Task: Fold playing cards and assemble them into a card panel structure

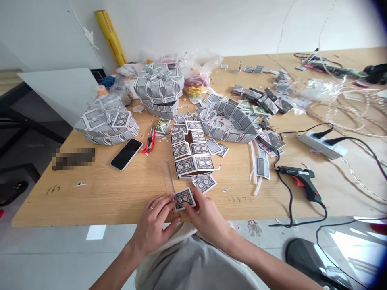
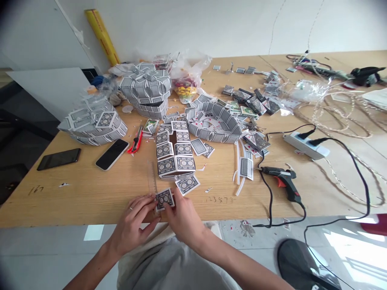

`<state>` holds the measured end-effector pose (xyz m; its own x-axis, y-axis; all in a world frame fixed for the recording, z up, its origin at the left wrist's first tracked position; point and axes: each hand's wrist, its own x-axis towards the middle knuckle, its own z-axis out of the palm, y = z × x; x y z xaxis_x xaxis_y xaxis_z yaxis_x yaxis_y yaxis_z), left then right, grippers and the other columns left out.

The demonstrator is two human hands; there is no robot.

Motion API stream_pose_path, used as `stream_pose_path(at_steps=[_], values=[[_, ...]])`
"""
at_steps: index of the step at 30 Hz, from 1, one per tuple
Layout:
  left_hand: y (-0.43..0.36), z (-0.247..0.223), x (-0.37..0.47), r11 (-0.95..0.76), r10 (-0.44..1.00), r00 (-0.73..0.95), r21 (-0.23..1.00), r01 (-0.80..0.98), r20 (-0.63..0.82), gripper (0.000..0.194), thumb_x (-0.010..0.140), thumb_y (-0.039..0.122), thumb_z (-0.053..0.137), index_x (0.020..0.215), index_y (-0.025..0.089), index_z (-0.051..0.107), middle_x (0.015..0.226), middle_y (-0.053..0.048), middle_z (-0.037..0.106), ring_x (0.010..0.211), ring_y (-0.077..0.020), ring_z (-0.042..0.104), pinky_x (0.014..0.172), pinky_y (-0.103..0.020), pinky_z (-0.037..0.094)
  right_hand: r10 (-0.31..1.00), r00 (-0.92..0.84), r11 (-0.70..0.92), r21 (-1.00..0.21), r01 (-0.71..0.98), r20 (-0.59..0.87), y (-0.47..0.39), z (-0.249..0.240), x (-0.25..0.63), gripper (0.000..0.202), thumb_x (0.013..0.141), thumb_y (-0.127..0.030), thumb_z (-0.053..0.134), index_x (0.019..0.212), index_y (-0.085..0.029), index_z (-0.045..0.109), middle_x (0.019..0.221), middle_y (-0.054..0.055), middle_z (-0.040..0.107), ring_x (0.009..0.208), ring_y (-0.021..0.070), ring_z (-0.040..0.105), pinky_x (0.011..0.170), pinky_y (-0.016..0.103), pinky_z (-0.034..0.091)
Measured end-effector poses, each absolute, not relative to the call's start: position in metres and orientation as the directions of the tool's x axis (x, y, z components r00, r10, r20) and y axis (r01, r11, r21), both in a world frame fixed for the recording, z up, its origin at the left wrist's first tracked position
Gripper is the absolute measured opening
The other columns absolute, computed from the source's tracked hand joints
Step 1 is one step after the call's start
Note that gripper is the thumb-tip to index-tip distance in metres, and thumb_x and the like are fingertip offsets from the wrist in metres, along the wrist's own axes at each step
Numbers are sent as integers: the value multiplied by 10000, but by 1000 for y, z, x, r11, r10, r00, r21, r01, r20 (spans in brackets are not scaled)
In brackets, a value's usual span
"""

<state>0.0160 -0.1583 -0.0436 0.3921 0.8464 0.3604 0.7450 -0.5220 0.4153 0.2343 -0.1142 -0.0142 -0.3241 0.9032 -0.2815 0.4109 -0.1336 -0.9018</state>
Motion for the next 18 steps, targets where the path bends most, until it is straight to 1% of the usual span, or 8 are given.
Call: stream_pose_path(at_steps=[2, 5, 7, 9, 12, 14, 16, 18], values=[[-159, -45, 14, -534, 838, 405, 395, 748, 367, 417, 1032, 301, 684, 1422, 170, 618, 1389, -150, 728, 1298, -309, 686, 1132, -477, 534, 922, -295, -110, -900, 421, -251, -114, -19, 235, 225, 1007, -306, 561, 1221, -242, 537, 903, 57, 793, 744, 274, 755, 677, 336, 510], [-158, -43, 11, -541, 834, 424, 370, 756, 354, 454, 1045, 299, 664, 1473, 167, 589, 1399, -154, 724, 1290, -312, 687, 1138, -487, 528, 937, -267, -101, -907, 408, -224, -115, -16, 244, 339, 1035, -318, 524, 1362, -244, 479, 847, 27, 763, 731, 267, 751, 700, 346, 530], [-157, -40, 9, -543, 834, 431, 368, 755, 345, 446, 1044, 303, 651, 1471, 183, 600, 1392, -153, 726, 1275, -319, 695, 1127, -492, 537, 947, -241, -103, -912, 398, -212, -115, -10, 252, 330, 1039, -338, 530, 1355, -253, 484, 803, 5, 722, 726, 257, 743, 688, 340, 530], [-156, -34, 9, -536, 839, 425, 386, 751, 339, 444, 1039, 325, 651, 1464, 200, 610, 1384, -153, 725, 1265, -324, 700, 1119, -490, 548, 947, -233, -137, -931, 338, -223, -114, -4, 258, 313, 1024, -371, 583, 1306, -261, 506, 769, -18, 676, 710, 238, 726, 660, 323, 526], [-154, -22, 11, -513, 855, 385, 455, 728, 349, 519, 1049, 407, 644, 1517, 193, 570, 1422, -178, 693, 1304, -331, 682, 1112, -467, 563, 882, -337, -325, -943, 68, -328, -115, 3, 261, 361, 972, -483, 700, 1193, -264, 517, 766, -41, 652, 657, 191, 674, 611, 293, 527], [-153, -12, 16, -517, 854, 366, 519, 681, 369, 549, 1070, 440, 610, 1557, 196, 537, 1455, -189, 671, 1345, -332, 659, 1101, -449, 574, 790, -466, -497, -861, -105, -399, -115, 5, 260, 446, 905, -553, 786, 1111, -255, 527, 748, -51, 654, 618, 160, 643, 596, 278, 530], [-153, -3, 22, -554, 832, 374, 580, 597, 410, 411, 1089, 366, 588, 1479, 237, 600, 1379, -153, 721, 1299, -301, 687, 1084, -430, 580, 691, -565, -635, -751, -178, -450, -116, 6, 260, 509, 821, -576, 865, 1038, -244, 546, 716, -59, 647, 588, 143, 628, 588, 269, 535], [-152, 4, 28, -573, 819, 384, 647, 502, 427, 228, 1084, 255, 585, 1289, 263, 683, 1167, -90, 789, 1112, -247, 747, 1008, -384, 599, 587, -642, -725, -673, -146, -493, -115, 7, 262, 528, 800, -623, 864, 1006, -244, 558, 707, -53, 647, 566, 149, 629, 554, 270, 536]])
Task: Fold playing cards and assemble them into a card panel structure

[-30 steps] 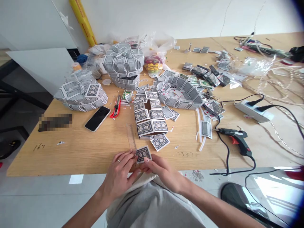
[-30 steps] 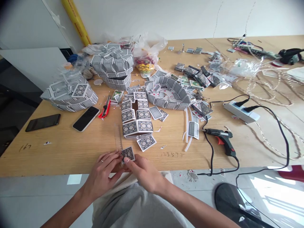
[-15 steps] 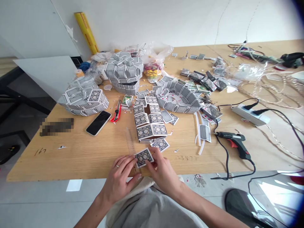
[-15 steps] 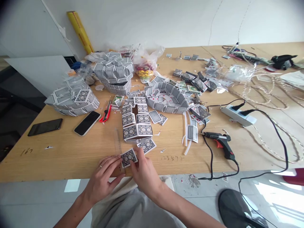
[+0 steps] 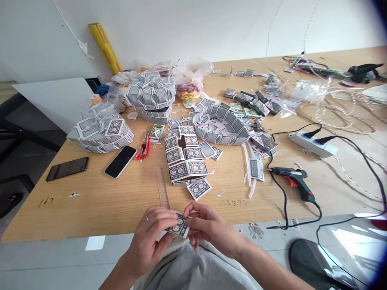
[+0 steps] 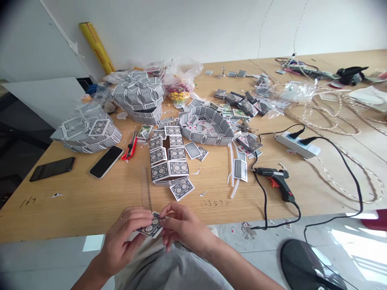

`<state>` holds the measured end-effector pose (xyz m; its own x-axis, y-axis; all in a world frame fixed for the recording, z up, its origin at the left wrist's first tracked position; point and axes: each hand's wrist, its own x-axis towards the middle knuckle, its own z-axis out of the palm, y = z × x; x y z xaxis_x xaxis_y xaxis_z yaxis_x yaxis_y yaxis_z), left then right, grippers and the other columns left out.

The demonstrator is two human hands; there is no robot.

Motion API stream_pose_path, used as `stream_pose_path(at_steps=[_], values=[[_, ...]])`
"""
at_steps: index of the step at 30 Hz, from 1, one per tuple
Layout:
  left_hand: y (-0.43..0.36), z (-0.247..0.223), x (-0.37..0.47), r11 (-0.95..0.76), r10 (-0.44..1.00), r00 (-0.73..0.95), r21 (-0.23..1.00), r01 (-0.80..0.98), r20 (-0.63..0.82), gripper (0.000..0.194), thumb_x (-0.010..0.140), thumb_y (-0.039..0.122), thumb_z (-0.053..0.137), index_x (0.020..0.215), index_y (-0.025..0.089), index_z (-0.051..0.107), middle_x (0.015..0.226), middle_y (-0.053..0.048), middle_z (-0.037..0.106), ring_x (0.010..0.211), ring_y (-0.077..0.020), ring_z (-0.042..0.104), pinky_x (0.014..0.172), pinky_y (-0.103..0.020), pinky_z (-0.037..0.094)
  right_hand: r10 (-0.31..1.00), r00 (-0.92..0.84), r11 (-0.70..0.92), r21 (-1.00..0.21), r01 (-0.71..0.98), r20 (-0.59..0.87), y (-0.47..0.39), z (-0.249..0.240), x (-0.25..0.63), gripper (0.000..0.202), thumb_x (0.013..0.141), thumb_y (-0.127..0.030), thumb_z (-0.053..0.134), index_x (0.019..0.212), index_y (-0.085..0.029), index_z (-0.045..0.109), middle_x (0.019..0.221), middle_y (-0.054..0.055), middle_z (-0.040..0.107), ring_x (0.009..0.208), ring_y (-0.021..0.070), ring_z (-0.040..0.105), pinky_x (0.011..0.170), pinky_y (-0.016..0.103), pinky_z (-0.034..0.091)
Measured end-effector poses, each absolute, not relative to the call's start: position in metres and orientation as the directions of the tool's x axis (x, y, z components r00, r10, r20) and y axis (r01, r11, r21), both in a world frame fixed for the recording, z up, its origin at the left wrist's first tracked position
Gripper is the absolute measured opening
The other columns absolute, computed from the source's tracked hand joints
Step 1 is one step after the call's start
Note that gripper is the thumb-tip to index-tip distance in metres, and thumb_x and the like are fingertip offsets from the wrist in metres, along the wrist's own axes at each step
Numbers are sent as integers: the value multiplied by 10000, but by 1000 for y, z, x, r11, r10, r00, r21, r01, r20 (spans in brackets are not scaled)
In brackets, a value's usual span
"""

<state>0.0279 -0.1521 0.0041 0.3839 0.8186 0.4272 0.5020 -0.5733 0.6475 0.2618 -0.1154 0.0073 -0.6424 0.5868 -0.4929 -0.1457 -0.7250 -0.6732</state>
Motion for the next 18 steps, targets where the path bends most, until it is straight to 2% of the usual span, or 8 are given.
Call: stream_pose_path(at_steps=[2, 5, 6, 8, 10, 12, 15, 18], values=[[-151, 9, 33, -492, 863, 365, 748, 446, 350, 133, 1082, 236, 581, 1132, 256, 702, 963, -43, 783, 890, -202, 744, 851, -317, 604, 536, -671, -695, -719, -6, -512, -114, 10, 267, 520, 874, -721, 754, 953, -242, 567, 695, -39, 639, 544, 156, 616, 510, 269, 510], [-149, 11, 37, -182, 942, 332, 900, 396, 45, 210, 1114, 347, 529, 1109, 237, 708, 872, -26, 754, 751, -176, 697, 674, -258, 549, 693, -576, -377, -899, 222, -433, -111, 15, 278, 590, 1029, -759, 521, 807, -218, 592, 694, 2, 629, 617, 161, 593, 592, 281, 497], [-148, 10, 39, -79, 943, 328, 926, 370, -50, 252, 1121, 386, 513, 1104, 231, 710, 848, -21, 743, 726, -171, 681, 647, -249, 528, 754, -543, -287, -929, 234, -369, -109, 16, 280, 603, 1059, -736, 485, 804, -208, 622, 738, 21, 648, 685, 171, 605, 655, 293, 510], [-145, 7, 43, 54, 929, 331, 946, 320, -165, 310, 1119, 450, 515, 1088, 215, 715, 806, -14, 716, 693, -162, 643, 615, -239, 488, 811, -514, -237, -960, 150, -280, -108, 18, 282, 538, 1059, -694, 544, 919, -200, 700, 854, 43, 687, 812, 197, 633, 756, 315, 528], [-143, 2, 48, 101, 932, 308, 953, 287, -192, 334, 1098, 494, 552, 1062, 202, 711, 754, -4, 671, 655, -150, 589, 582, -233, 436, 816, -513, -286, -957, 41, -266, -109, 18, 280, 457, 992, -655, 698, 1051, -203, 727, 909, 40, 701, 839, 202, 646, 770, 317, 533], [-142, -2, 53, 124, 943, 269, 959, 256, -194, 326, 1079, 509, 590, 1063, 201, 695, 702, 15, 619, 612, -135, 532, 554, -229, 385, 822, -492, -337, -941, -15, -287, -110, 16, 276, 439, 913, -610, 820, 1061, -207, 730, 871, 20, 695, 779, 185, 635, 723, 302, 522], [-143, -9, 58, 139, 961, 207, 969, 207, -182, 287, 1068, 495, 618, 1093, 213, 671, 648, 47, 536, 563, -118, 452, 532, -225, 334, 843, -444, -375, -923, -83, -303, -112, 9, 270, 421, 893, -591, 843, 1016, -204, 730, 803, 1, 678, 711, 165, 608, 673, 289, 503], [-144, -13, 59, 68, 978, 181, 977, 201, -105, 252, 1076, 457, 610, 1072, 221, 698, 683, 32, 559, 598, -123, 479, 565, -227, 371, 864, -402, -372, -923, -99, -304, -111, 1, 269, 412, 914, -600, 810, 952, -196, 739, 724, -9, 644, 655, 151, 572, 635, 282, 480]])
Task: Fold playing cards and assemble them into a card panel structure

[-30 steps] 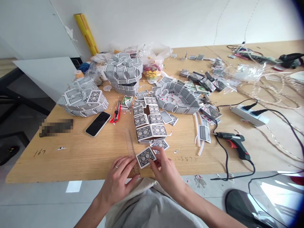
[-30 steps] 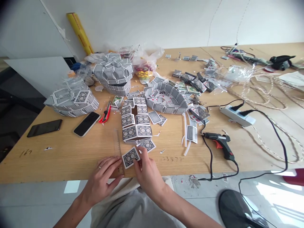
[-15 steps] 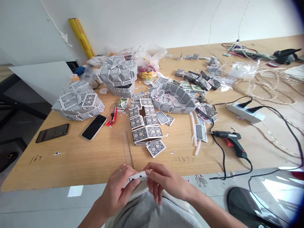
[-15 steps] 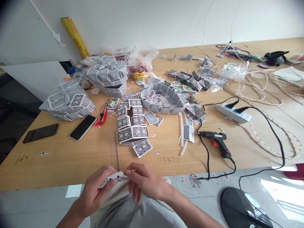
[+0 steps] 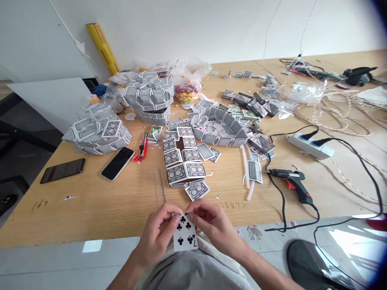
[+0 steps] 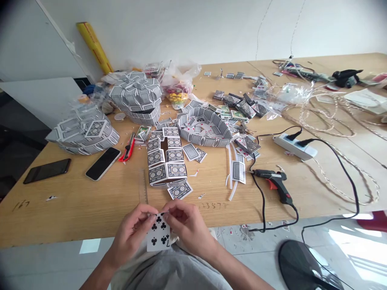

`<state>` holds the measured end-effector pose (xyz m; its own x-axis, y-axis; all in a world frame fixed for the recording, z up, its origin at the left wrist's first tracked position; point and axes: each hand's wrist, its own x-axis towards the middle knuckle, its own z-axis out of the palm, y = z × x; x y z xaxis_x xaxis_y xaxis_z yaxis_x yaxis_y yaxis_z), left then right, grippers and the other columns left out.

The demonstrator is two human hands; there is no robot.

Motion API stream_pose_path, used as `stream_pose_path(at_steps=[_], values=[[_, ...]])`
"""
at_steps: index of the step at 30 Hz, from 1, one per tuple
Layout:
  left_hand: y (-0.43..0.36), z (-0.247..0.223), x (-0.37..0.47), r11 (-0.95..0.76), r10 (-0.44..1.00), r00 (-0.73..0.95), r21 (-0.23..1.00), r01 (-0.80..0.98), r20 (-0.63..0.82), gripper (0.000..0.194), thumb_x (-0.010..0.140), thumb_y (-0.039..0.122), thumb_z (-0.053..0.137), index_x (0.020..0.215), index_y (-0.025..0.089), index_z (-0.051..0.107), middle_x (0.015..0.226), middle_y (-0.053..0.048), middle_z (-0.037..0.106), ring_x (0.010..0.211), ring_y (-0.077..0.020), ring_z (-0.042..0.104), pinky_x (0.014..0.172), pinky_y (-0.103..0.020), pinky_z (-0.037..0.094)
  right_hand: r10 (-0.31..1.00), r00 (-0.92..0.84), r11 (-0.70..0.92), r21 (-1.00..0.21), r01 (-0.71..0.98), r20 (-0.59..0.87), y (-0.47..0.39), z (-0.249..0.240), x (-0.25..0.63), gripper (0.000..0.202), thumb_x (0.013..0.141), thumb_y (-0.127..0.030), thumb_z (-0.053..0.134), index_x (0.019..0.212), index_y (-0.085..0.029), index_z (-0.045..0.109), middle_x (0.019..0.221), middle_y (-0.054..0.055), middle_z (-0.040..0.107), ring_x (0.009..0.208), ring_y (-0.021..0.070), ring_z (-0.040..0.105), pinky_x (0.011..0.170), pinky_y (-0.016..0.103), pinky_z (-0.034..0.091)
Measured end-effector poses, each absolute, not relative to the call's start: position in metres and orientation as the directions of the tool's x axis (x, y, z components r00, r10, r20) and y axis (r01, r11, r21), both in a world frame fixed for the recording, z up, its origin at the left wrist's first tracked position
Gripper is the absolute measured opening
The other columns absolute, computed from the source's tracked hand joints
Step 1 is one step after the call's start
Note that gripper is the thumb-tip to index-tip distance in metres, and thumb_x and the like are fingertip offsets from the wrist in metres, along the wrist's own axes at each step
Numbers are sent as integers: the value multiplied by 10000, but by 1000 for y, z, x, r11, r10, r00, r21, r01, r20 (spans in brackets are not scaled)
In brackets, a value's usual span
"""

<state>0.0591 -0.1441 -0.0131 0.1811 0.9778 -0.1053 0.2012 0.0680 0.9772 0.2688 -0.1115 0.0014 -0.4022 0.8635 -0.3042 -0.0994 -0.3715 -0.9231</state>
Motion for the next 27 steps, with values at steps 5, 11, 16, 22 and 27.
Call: stream_pose_path(at_steps=[5, 11, 16, 22, 27], values=[[-143, -19, 55, 26, 989, 143, 990, 136, -46, 259, 1070, 423, 631, 947, 220, 734, 772, -4, 690, 683, -138, 609, 651, -230, 482, 835, -424, -445, -883, -147, -350, -108, 2, 273, 389, 880, -578, 836, 910, -193, 789, 760, 19, 713, 708, 178, 657, 701, 311, 555], [-142, -29, 56, -95, 982, 175, 987, 133, 71, 203, 1082, 292, 613, 927, 217, 719, 886, -28, 748, 732, -143, 679, 649, -230, 513, 830, -437, -452, -877, -163, -346, -108, 1, 272, 366, 841, -523, 906, 922, -179, 811, 881, 63, 795, 821, 210, 730, 781, 333, 591], [-140, -20, 57, -267, 951, 227, 928, 259, 210, 168, 1079, 206, 565, 1116, 252, 723, 979, -30, 766, 764, -140, 698, 683, -238, 543, 904, -320, -306, -952, -18, -285, -107, -8, 271, 378, 865, -526, 896, 1034, -198, 815, 963, 86, 832, 875, 246, 778, 791, 352, 625], [-130, -4, 58, -359, 932, 222, 823, 440, 288, 232, 1044, 196, 653, 1266, 249, 697, 1092, -57, 789, 985, -190, 762, 844, -270, 622, 927, -345, 213, -962, 171, 144, -105, -9, 278, 89, 1038, -282, 748, 1106, -249, 797, 1007, 48, 842, 902, 211, 804, 826, 314, 634], [-126, -4, 60, -440, 897, 213, 747, 499, 386, 167, 1052, 206, 690, 1207, 237, 745, 1088, -59, 777, 973, -166, 769, 771, -217, 625, 837, -340, 497, -856, 144, 429, -101, -9, 277, 227, 1023, -105, 727, 1197, -249, 745, 1034, 52, 816, 946, 201, 765, 855, 318, 632]])
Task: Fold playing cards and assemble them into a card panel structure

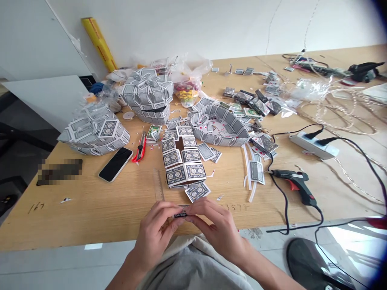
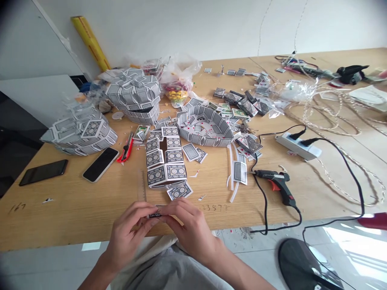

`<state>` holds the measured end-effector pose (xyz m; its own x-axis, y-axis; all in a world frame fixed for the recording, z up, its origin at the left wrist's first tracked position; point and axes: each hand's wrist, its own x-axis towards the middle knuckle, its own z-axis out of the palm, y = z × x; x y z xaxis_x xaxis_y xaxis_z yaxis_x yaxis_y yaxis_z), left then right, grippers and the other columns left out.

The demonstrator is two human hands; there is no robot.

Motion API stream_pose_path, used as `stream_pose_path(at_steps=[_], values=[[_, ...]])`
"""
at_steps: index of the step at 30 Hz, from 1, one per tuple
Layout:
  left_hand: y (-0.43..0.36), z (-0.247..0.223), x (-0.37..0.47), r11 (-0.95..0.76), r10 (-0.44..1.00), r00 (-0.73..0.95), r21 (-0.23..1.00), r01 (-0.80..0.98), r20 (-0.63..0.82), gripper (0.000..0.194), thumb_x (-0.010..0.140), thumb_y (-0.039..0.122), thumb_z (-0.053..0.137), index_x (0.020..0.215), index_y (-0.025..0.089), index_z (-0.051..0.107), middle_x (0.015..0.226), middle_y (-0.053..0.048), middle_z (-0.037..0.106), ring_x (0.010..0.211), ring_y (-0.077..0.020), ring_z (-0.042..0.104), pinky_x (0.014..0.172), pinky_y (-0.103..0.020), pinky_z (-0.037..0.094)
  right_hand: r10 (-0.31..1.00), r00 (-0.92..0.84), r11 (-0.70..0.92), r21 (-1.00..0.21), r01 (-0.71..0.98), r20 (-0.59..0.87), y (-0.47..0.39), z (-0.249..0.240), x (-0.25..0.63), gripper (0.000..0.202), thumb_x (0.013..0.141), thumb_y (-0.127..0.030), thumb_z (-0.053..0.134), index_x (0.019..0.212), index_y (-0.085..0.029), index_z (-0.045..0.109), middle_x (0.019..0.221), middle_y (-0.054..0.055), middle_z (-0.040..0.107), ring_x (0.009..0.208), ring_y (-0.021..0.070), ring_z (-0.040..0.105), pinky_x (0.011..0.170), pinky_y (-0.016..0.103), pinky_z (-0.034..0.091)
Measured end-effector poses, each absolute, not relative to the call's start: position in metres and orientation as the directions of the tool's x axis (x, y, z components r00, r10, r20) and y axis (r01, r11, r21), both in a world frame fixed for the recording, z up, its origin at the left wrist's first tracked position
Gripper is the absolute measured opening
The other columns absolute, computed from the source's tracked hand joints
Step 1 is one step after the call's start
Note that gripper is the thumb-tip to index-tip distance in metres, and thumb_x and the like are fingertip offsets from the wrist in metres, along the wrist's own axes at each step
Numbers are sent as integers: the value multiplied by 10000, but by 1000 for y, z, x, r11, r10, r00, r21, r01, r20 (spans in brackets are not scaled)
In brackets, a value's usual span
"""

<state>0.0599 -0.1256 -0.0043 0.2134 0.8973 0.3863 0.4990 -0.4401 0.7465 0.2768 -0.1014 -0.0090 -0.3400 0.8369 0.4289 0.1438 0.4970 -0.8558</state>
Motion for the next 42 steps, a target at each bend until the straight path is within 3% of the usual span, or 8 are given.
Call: stream_pose_path(at_steps=[4, 7, 15, 23, 28, 34, 42], values=[[-127, -4, 61, -509, 855, 206, 691, 513, 476, 148, 1065, 198, 675, 1201, 208, 732, 1115, -62, 779, 1013, -150, 784, 894, -213, 638, 806, -320, 556, -822, 123, 498, -100, -4, 277, 274, 987, -72, 761, 1198, -245, 736, 1055, 58, 816, 1001, 219, 755, 911, 350, 634], [-128, 0, 57, -568, 800, 208, 599, 565, 562, 192, 1058, 153, 677, 1241, 182, 723, 1149, -78, 784, 1059, -155, 781, 970, -236, 630, 821, -296, 543, -828, 141, 488, -100, 0, 282, 279, 962, -133, 815, 1209, -233, 733, 1144, 89, 795, 1057, 240, 758, 943, 371, 628], [-101, -2, 46, -600, 655, 178, 362, 714, 735, 344, 919, 17, 813, 1226, 159, 747, 1171, -81, 797, 1034, -167, 785, 998, -291, 637, 815, -215, 580, -749, 321, 539, -69, 5, 288, 254, 1012, -67, 697, 1185, -247, 741, 1140, 80, 783, 1080, 233, 746, 962, 383, 607], [-79, -10, 56, -633, 657, 209, 380, 674, 724, 302, 925, 17, 804, 1182, 167, 750, 1148, -74, 802, 1045, -173, 784, 985, -302, 644, 920, -183, 391, -842, 372, 346, -64, 2, 276, 113, 1036, -165, 673, 1089, -226, 752, 982, 45, 796, 848, 192, 759, 795, 317, 608], [-94, -8, 62, -627, 688, 176, 455, 632, 704, 309, 925, 21, 805, 1196, 156, 745, 1147, -85, 800, 1033, -174, 787, 955, -297, 659, 969, -195, 194, -952, 237, 149, -69, 7, 278, 95, 1036, -224, 671, 1077, -230, 757, 950, 28, 814, 830, 181, 765, 795, 297, 611], [-121, -20, 73, -625, 717, 171, 516, 586, 675, 254, 989, 94, 758, 1234, 162, 743, 1149, -99, 799, 1046, -179, 789, 919, -287, 670, 959, -263, -80, -992, 100, -104, -85, 16, 287, 242, 1080, -416, 635, 1054, -204, 748, 823, 27, 760, 735, 168, 720, 604, 242, 566], [-108, -22, 71, -619, 719, 203, 480, 621, 665, 248, 998, 127, 754, 1238, 186, 738, 1160, -95, 811, 1039, -190, 806, 932, -293, 673, 970, -244, 26, -993, 111, -2, -88, 12, 287, 208, 1004, -410, 766, 1039, -205, 774, 951, 45, 808, 821, 177, 755, 765, 275, 611]])
